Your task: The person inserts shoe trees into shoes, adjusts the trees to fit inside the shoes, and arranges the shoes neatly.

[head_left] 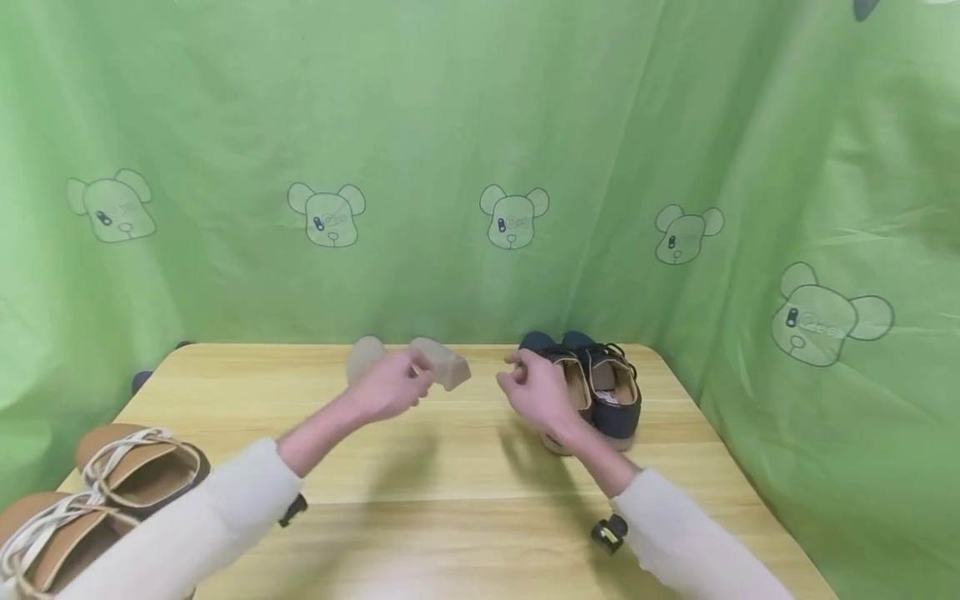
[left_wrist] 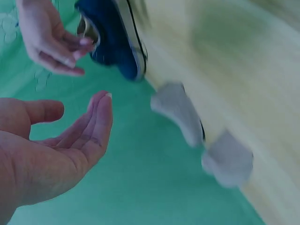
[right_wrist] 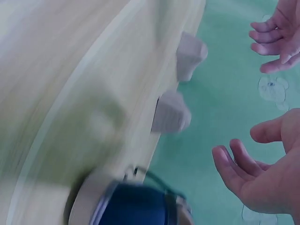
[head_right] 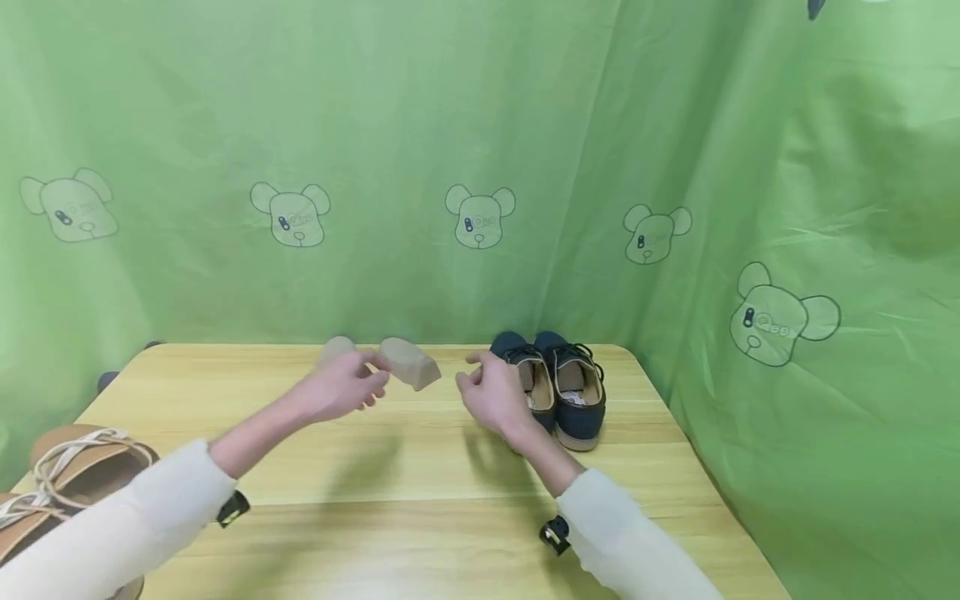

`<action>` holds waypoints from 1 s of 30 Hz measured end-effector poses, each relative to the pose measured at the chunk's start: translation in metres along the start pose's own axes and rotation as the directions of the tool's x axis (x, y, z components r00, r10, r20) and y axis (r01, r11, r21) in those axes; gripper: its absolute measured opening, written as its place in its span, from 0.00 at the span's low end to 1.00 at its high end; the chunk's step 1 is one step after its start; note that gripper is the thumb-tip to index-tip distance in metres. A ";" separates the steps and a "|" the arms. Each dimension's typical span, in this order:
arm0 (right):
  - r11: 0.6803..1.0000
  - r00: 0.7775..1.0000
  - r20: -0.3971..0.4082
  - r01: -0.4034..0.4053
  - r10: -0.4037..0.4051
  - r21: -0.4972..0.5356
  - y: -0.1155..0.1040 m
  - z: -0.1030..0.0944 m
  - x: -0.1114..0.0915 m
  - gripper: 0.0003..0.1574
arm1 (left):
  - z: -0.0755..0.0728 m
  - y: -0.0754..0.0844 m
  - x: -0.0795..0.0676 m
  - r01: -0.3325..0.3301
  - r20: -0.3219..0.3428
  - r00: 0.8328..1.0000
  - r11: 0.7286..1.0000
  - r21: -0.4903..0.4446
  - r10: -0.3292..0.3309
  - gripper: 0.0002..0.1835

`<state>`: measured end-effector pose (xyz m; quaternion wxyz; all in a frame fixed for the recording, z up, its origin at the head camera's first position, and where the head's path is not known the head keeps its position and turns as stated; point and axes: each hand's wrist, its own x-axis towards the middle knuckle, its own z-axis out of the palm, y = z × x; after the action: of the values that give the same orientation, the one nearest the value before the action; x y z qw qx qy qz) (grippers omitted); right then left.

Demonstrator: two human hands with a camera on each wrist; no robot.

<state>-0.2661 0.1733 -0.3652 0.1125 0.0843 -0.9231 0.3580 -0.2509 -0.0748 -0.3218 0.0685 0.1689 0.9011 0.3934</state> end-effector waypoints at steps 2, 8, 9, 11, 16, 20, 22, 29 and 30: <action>0.999 1.000 0.010 -0.014 0.013 0.039 -0.010 0.009 0.001 0.24 | -0.017 -0.006 -0.007 0.005 -0.013 1.000 0.999 0.053 -0.005 0.19; 0.991 0.997 0.072 -0.050 0.041 0.122 -0.037 0.036 0.004 0.26 | -0.063 -0.027 -0.037 0.058 0.004 0.998 0.981 0.183 -0.060 0.23; 0.990 0.995 0.086 -0.053 0.042 0.134 -0.041 0.041 0.004 0.26 | -0.069 -0.031 -0.043 0.060 0.005 0.998 0.977 0.204 -0.062 0.23; 0.986 0.992 0.122 -0.054 0.034 0.158 -0.049 0.051 0.004 0.27 | -0.081 -0.039 -0.054 0.069 0.002 0.997 0.967 0.244 -0.072 0.25; 0.983 0.982 0.190 -0.038 0.004 0.177 -0.069 0.072 0.002 0.28 | -0.108 -0.064 -0.073 0.097 -0.037 0.995 0.939 0.328 -0.090 0.26; 0.978 0.976 0.218 -0.056 0.011 0.199 -0.083 0.087 -0.001 0.28 | -0.128 -0.086 -0.083 0.121 -0.086 0.992 0.920 0.374 -0.096 0.25; 0.975 0.972 0.232 -0.068 0.018 0.209 -0.090 0.096 -0.003 0.28 | -0.136 -0.098 -0.089 0.137 -0.105 0.989 0.906 0.401 -0.103 0.25; 0.969 0.954 0.298 -0.093 0.021 0.229 -0.114 0.128 -0.009 0.29 | -0.166 -0.136 -0.114 0.206 -0.112 0.978 0.863 0.462 -0.173 0.29; 0.968 0.952 0.304 -0.094 0.020 0.232 -0.118 0.133 -0.010 0.29 | -0.170 -0.141 -0.117 0.214 -0.108 0.977 0.859 0.465 -0.185 0.30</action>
<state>-0.2483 -0.0020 -0.3876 -0.0504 0.1239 -0.8806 0.4547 -0.2203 -0.3229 -0.3105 0.0386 0.0743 0.9841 0.1568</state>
